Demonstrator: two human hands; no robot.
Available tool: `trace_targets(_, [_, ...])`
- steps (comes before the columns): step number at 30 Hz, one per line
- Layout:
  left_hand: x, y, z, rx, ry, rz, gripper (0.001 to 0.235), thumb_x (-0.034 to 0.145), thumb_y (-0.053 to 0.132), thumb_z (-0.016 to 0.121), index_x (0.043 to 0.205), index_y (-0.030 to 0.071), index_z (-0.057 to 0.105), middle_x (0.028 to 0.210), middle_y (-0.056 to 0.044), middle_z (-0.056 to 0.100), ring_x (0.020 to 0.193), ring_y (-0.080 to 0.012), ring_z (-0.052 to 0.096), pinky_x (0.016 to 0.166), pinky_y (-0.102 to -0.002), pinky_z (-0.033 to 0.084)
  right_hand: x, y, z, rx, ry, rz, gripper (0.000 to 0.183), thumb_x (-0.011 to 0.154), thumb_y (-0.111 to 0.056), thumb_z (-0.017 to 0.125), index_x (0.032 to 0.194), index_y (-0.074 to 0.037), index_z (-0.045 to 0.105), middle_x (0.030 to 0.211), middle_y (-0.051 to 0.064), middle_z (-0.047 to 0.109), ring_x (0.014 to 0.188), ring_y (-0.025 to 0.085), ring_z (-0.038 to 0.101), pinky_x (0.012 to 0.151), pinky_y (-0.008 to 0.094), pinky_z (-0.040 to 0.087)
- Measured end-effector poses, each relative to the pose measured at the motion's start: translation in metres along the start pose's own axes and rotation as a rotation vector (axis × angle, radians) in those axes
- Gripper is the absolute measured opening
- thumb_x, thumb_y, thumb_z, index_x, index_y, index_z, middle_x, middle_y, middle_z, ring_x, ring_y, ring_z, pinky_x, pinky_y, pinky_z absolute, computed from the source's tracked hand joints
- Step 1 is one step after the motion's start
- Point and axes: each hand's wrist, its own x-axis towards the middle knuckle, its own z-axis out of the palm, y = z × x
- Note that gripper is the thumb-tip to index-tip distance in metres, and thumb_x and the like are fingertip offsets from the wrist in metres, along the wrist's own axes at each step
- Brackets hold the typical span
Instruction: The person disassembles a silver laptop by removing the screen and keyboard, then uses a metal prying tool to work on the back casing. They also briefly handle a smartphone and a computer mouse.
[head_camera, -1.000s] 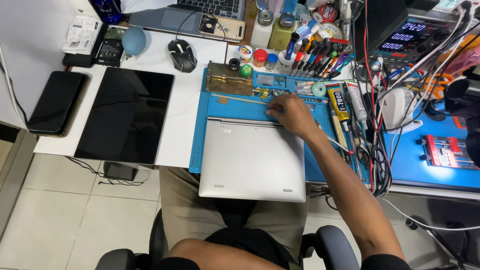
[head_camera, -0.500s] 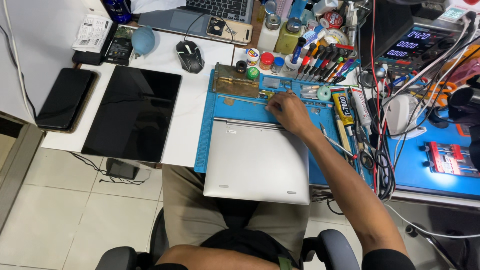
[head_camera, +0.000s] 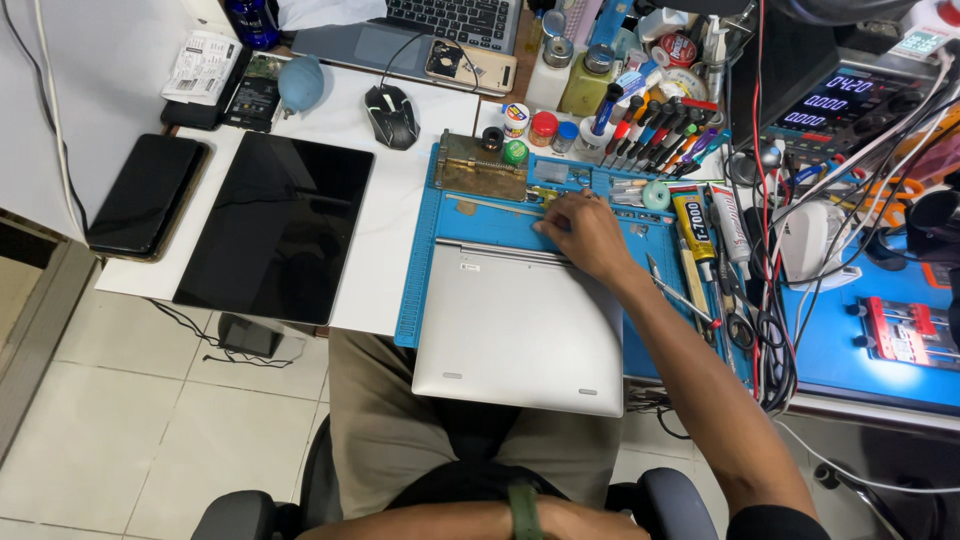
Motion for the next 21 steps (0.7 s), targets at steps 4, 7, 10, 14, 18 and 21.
trace_targets(4, [-0.067, 0.13, 0.059, 0.743, 0.229, -0.027, 0.027, 0.1, 0.023, 0.059, 0.123, 0.016, 0.072, 0.112, -0.001, 0.079, 0.103, -0.0161, 0.072, 0.096, -0.035, 0.054, 0.001, 0.005, 0.003, -0.032, 0.044, -0.011, 0.017, 0.104, -0.022, 0.08, 0.09, -0.014, 0.075, 0.095, 0.004, 0.076, 0.086, 0.028, 0.061, 0.083, 0.047, 0.039])
trace_targets(7, [-0.112, 0.156, 0.069, 0.723, 0.451, -0.036, 0.022, 0.11, 0.035, 0.06, 0.117, 0.018, 0.072, 0.113, 0.0, 0.078, 0.102, -0.0181, 0.072, 0.093, -0.034, 0.053, 0.002, 0.015, 0.002, 0.024, 0.051, 0.005, 0.012, 0.103, -0.018, 0.079, 0.093, -0.012, 0.078, 0.096, 0.005, 0.078, 0.088, 0.027, 0.065, 0.088, 0.049, 0.041])
trace_targets(10, [-0.152, 0.173, 0.076, 0.616, 0.653, 0.066, 0.022, 0.113, 0.035, 0.064, 0.114, 0.015, 0.072, 0.107, 0.003, 0.075, 0.095, -0.0109, 0.065, 0.084, -0.03, 0.049, -0.004, 0.023, -0.009, 0.109, 0.058, 0.013, 0.013, 0.103, -0.013, 0.073, 0.097, -0.006, 0.081, 0.101, 0.011, 0.082, 0.093, 0.03, 0.071, 0.109, 0.058, 0.039])
trace_targets(14, [-0.193, 0.191, 0.081, 0.468, 0.942, 0.215, 0.023, 0.109, 0.033, 0.067, 0.102, 0.013, 0.076, 0.097, 0.001, 0.079, 0.093, -0.0088, 0.073, 0.085, -0.026, 0.054, -0.015, 0.038, -0.02, 0.141, 0.097, -0.055, 0.019, 0.106, -0.009, 0.069, 0.115, 0.0, 0.083, 0.11, 0.016, 0.082, 0.098, 0.031, 0.073, 0.103, 0.051, 0.048])
trace_targets(18, [-0.205, 0.204, 0.09, 0.497, 1.024, 0.099, 0.026, 0.108, 0.037, 0.066, 0.103, 0.014, 0.077, 0.095, 0.003, 0.078, 0.09, -0.0093, 0.071, 0.07, -0.026, 0.048, -0.009, 0.026, -0.016, -0.037, 0.052, -0.14, 0.017, 0.103, -0.011, 0.08, 0.118, -0.008, 0.086, 0.1, 0.012, 0.069, 0.092, 0.035, 0.057, 0.079, 0.049, 0.05])
trace_targets(21, [-0.201, 0.197, 0.092, 0.504, 1.049, 0.152, 0.025, 0.109, 0.035, 0.066, 0.104, 0.013, 0.076, 0.094, 0.001, 0.076, 0.088, -0.0097, 0.069, 0.067, -0.026, 0.048, 0.008, 0.012, -0.01, -0.269, -0.001, -0.424, 0.017, 0.1, -0.006, 0.078, 0.113, -0.005, 0.089, 0.102, 0.009, 0.075, 0.091, 0.033, 0.06, 0.076, 0.045, 0.051])
